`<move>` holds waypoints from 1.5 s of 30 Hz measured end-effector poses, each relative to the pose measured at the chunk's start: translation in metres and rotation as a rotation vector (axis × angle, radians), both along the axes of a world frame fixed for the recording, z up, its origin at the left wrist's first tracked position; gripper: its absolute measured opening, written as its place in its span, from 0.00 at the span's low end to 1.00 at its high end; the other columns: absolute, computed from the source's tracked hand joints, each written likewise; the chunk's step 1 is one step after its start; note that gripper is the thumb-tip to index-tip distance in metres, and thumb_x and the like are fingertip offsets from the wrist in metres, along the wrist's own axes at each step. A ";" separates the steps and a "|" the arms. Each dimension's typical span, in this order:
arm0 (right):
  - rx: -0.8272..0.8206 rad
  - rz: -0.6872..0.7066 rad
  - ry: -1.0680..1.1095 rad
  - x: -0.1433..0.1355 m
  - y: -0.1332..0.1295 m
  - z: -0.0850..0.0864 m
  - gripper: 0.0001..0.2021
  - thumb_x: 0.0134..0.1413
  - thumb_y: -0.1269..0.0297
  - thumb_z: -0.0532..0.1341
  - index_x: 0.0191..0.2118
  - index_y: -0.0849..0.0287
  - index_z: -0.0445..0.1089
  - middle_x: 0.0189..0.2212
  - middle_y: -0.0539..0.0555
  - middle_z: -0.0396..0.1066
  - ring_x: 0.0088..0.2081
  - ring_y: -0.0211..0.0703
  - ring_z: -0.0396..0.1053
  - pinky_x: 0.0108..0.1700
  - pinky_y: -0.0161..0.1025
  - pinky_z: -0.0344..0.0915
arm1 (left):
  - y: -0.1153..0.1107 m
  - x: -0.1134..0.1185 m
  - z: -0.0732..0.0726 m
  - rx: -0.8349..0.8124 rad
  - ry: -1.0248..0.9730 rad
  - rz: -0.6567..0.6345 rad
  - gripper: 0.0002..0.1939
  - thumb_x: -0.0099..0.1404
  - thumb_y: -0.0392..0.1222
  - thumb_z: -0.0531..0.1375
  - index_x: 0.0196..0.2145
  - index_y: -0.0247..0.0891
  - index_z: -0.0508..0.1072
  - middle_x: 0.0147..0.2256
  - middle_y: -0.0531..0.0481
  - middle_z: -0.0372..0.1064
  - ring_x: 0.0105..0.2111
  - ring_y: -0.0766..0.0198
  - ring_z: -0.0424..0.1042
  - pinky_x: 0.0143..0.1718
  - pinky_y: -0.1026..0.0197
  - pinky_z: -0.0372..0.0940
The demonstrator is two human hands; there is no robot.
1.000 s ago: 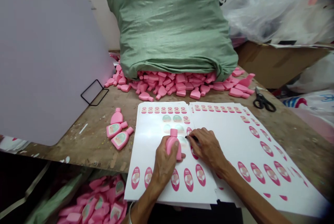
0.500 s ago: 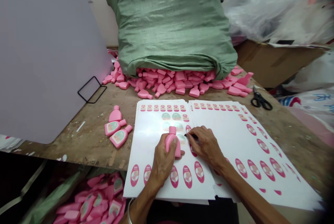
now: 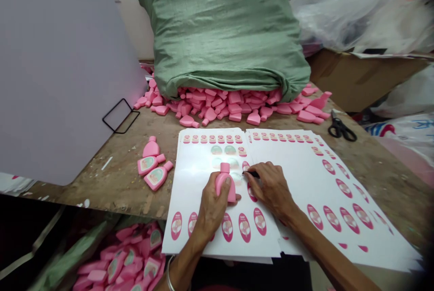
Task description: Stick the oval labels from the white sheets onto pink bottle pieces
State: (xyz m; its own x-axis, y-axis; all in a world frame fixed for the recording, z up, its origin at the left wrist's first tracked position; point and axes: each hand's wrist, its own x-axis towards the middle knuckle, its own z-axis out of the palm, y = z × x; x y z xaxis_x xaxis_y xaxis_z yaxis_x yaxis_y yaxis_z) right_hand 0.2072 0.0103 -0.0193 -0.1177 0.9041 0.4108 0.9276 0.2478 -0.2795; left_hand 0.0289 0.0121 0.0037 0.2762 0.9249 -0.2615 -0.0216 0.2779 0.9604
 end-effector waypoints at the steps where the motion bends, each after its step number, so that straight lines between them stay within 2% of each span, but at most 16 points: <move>1: -0.008 0.012 -0.009 0.000 0.001 -0.001 0.07 0.59 0.64 0.55 0.34 0.59 0.67 0.30 0.55 0.71 0.34 0.45 0.64 0.38 0.43 0.53 | 0.000 0.000 -0.001 0.000 -0.002 0.002 0.21 0.65 0.56 0.52 0.46 0.36 0.64 0.34 0.47 0.67 0.30 0.60 0.76 0.28 0.63 0.70; 7: 0.089 0.047 0.044 -0.004 0.004 -0.008 0.06 0.55 0.63 0.60 0.31 0.59 0.66 0.26 0.52 0.70 0.30 0.41 0.63 0.36 0.41 0.53 | 0.001 0.000 -0.003 -0.023 -0.021 0.005 0.21 0.64 0.56 0.53 0.46 0.36 0.64 0.33 0.49 0.66 0.29 0.60 0.76 0.28 0.62 0.70; 12: 0.166 0.090 0.072 -0.007 0.000 -0.002 0.06 0.53 0.63 0.61 0.30 0.58 0.66 0.23 0.51 0.69 0.28 0.41 0.62 0.37 0.42 0.56 | 0.001 0.001 -0.003 -0.044 -0.070 0.027 0.21 0.64 0.56 0.54 0.46 0.36 0.64 0.36 0.47 0.66 0.26 0.62 0.75 0.28 0.61 0.71; 14: 0.128 0.025 0.230 -0.006 -0.003 0.003 0.06 0.53 0.62 0.62 0.30 0.58 0.66 0.25 0.51 0.69 0.29 0.41 0.63 0.37 0.42 0.58 | 0.001 0.001 -0.002 -0.054 -0.092 0.053 0.21 0.64 0.55 0.54 0.46 0.36 0.64 0.36 0.48 0.66 0.26 0.63 0.75 0.28 0.60 0.72; 18: -0.027 -0.220 0.661 -0.006 -0.008 0.023 0.10 0.52 0.55 0.61 0.31 0.57 0.66 0.25 0.49 0.68 0.27 0.37 0.64 0.30 0.36 0.62 | 0.000 -0.001 -0.002 -0.068 -0.155 0.098 0.23 0.63 0.57 0.55 0.46 0.34 0.65 0.29 0.49 0.68 0.26 0.61 0.75 0.29 0.60 0.72; 20: -0.110 -0.245 0.735 -0.010 -0.011 0.034 0.12 0.52 0.53 0.62 0.36 0.57 0.70 0.25 0.48 0.68 0.25 0.36 0.63 0.28 0.34 0.62 | -0.001 -0.003 0.000 -0.110 -0.246 0.124 0.26 0.63 0.60 0.53 0.46 0.33 0.67 0.30 0.46 0.69 0.28 0.60 0.75 0.30 0.59 0.72; 22: -0.196 -0.196 0.750 -0.017 -0.015 0.044 0.15 0.52 0.52 0.61 0.41 0.56 0.73 0.27 0.50 0.71 0.26 0.37 0.65 0.29 0.35 0.63 | -0.002 -0.005 0.004 -0.168 -0.361 0.149 0.29 0.63 0.62 0.50 0.45 0.32 0.68 0.33 0.42 0.71 0.31 0.59 0.75 0.30 0.58 0.72; 25: -0.251 -0.114 0.798 -0.033 -0.019 0.051 0.16 0.51 0.51 0.61 0.40 0.56 0.76 0.33 0.53 0.75 0.32 0.42 0.70 0.33 0.37 0.66 | -0.004 -0.007 0.013 -0.218 -0.464 0.145 0.31 0.64 0.62 0.49 0.45 0.30 0.70 0.37 0.40 0.71 0.33 0.58 0.74 0.31 0.57 0.73; 30: -0.238 -0.036 0.796 -0.051 -0.021 0.055 0.14 0.51 0.54 0.62 0.37 0.57 0.77 0.32 0.52 0.76 0.31 0.41 0.70 0.32 0.37 0.66 | -0.006 -0.010 0.022 -0.242 -0.520 0.118 0.29 0.65 0.60 0.49 0.47 0.31 0.70 0.37 0.41 0.72 0.33 0.58 0.74 0.32 0.56 0.73; 40: -0.157 -0.006 0.769 -0.057 -0.022 0.054 0.10 0.53 0.58 0.61 0.36 0.57 0.76 0.32 0.53 0.74 0.32 0.40 0.69 0.34 0.37 0.66 | -0.008 -0.014 0.026 -0.240 -0.521 0.105 0.29 0.65 0.60 0.48 0.44 0.29 0.71 0.37 0.39 0.72 0.35 0.57 0.74 0.32 0.57 0.73; 42: -0.127 0.008 0.742 -0.058 -0.022 0.051 0.10 0.54 0.58 0.61 0.37 0.57 0.76 0.32 0.53 0.74 0.33 0.41 0.69 0.35 0.38 0.66 | -0.008 -0.015 0.028 -0.202 -0.535 0.071 0.25 0.65 0.57 0.52 0.45 0.31 0.70 0.38 0.41 0.71 0.35 0.58 0.74 0.33 0.57 0.73; 45: -0.082 0.015 0.636 -0.056 -0.020 0.047 0.11 0.55 0.58 0.60 0.39 0.56 0.75 0.31 0.54 0.73 0.33 0.42 0.68 0.36 0.40 0.66 | -0.009 -0.019 0.030 -0.105 -0.506 0.003 0.19 0.61 0.46 0.60 0.48 0.36 0.67 0.40 0.45 0.69 0.36 0.60 0.73 0.35 0.58 0.72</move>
